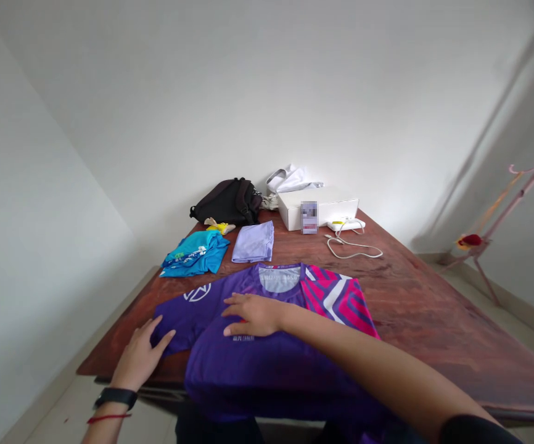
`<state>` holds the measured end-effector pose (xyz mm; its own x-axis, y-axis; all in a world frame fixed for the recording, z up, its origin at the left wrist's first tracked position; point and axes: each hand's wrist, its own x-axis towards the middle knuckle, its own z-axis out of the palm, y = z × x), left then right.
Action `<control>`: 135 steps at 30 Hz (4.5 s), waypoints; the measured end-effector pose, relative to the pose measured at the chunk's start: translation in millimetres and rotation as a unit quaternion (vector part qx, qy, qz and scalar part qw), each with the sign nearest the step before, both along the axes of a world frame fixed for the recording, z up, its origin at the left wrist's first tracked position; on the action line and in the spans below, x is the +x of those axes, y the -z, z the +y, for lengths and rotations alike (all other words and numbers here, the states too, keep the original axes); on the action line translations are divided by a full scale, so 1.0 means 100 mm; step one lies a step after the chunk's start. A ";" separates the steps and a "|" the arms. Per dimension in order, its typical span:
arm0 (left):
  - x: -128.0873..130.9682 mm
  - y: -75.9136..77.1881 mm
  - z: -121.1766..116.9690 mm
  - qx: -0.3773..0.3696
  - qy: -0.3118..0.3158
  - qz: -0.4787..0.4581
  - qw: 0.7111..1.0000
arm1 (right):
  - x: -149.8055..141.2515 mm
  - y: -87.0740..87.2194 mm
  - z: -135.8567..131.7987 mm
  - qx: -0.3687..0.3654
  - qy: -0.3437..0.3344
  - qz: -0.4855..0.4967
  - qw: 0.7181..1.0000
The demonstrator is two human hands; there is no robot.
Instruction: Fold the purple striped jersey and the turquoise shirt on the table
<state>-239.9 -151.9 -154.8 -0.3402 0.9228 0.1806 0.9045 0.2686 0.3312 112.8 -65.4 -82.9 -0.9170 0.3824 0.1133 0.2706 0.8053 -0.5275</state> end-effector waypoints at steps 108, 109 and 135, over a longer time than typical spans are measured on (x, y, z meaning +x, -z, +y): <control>0.04 -0.66 -0.46 0.007 0.068 -0.298 0.952 | -0.51 0.58 -0.56 0.017 -0.067 0.052 0.996; 0.08 -0.69 -0.44 0.021 0.084 -0.275 0.958 | -0.51 0.59 -0.56 0.013 -0.067 0.058 0.996; 1.60 -0.57 -0.40 0.007 0.404 0.082 0.911 | -0.57 0.66 -0.04 -0.320 0.258 0.251 0.877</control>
